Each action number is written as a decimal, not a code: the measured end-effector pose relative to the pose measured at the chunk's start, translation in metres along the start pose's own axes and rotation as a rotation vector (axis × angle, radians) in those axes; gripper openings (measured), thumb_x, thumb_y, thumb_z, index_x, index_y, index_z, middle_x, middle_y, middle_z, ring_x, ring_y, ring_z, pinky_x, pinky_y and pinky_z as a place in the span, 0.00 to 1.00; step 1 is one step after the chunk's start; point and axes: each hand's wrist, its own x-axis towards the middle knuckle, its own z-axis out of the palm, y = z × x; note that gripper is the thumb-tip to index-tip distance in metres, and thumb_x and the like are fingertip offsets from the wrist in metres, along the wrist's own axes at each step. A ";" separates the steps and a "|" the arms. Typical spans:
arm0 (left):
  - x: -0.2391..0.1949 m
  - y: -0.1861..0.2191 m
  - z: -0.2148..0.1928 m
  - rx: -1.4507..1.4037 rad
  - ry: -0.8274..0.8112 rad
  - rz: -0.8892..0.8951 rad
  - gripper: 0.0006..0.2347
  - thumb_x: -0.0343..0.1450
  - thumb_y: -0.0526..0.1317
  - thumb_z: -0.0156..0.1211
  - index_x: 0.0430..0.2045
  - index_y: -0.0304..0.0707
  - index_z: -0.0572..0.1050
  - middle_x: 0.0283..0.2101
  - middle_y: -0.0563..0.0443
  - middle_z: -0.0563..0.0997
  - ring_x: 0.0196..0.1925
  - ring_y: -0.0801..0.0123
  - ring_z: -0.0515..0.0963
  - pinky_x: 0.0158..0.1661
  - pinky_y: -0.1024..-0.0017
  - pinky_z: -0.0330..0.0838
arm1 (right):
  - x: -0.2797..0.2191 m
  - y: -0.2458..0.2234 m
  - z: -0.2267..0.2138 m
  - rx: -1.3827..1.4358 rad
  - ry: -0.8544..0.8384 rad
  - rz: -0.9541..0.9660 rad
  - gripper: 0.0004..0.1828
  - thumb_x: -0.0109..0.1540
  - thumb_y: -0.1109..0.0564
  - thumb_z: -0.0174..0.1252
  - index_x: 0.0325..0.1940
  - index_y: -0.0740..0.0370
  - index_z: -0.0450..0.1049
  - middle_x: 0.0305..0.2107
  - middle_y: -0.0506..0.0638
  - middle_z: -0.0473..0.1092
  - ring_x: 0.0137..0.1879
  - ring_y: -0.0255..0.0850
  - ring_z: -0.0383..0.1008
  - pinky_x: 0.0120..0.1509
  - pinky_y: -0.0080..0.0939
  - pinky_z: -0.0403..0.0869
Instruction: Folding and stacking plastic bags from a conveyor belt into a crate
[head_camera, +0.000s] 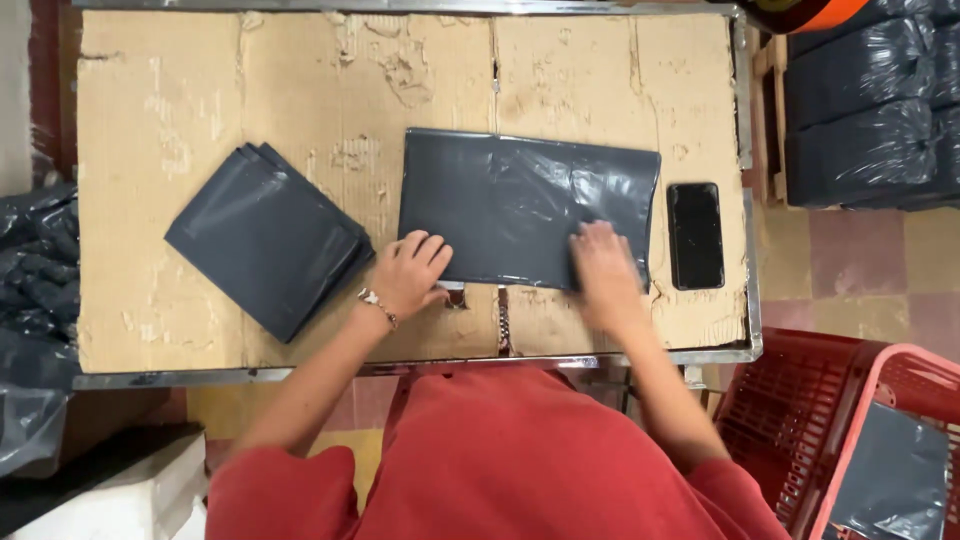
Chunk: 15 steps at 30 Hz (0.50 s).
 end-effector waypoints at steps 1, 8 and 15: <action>0.001 0.000 0.019 0.066 0.160 0.092 0.19 0.68 0.60 0.53 0.45 0.52 0.71 0.45 0.57 0.69 0.52 0.63 0.69 0.42 0.64 0.67 | 0.019 -0.029 -0.014 0.159 0.034 -0.130 0.45 0.50 0.47 0.69 0.70 0.60 0.65 0.70 0.62 0.60 0.77 0.60 0.55 0.79 0.60 0.56; 0.019 0.096 -0.015 -0.229 0.176 0.517 0.07 0.69 0.47 0.52 0.22 0.54 0.74 0.26 0.66 0.77 0.30 0.72 0.80 0.28 0.70 0.72 | -0.016 -0.110 0.053 0.326 0.018 -0.377 0.47 0.56 0.45 0.65 0.73 0.70 0.59 0.70 0.67 0.58 0.78 0.60 0.54 0.80 0.59 0.54; 0.162 0.056 -0.054 -1.028 -0.699 0.115 0.29 0.72 0.65 0.48 0.38 0.34 0.80 0.42 0.33 0.84 0.55 0.41 0.81 0.55 0.52 0.74 | -0.095 -0.079 -0.003 1.052 0.028 -0.107 0.34 0.59 0.29 0.58 0.59 0.52 0.79 0.57 0.47 0.76 0.67 0.48 0.73 0.75 0.56 0.65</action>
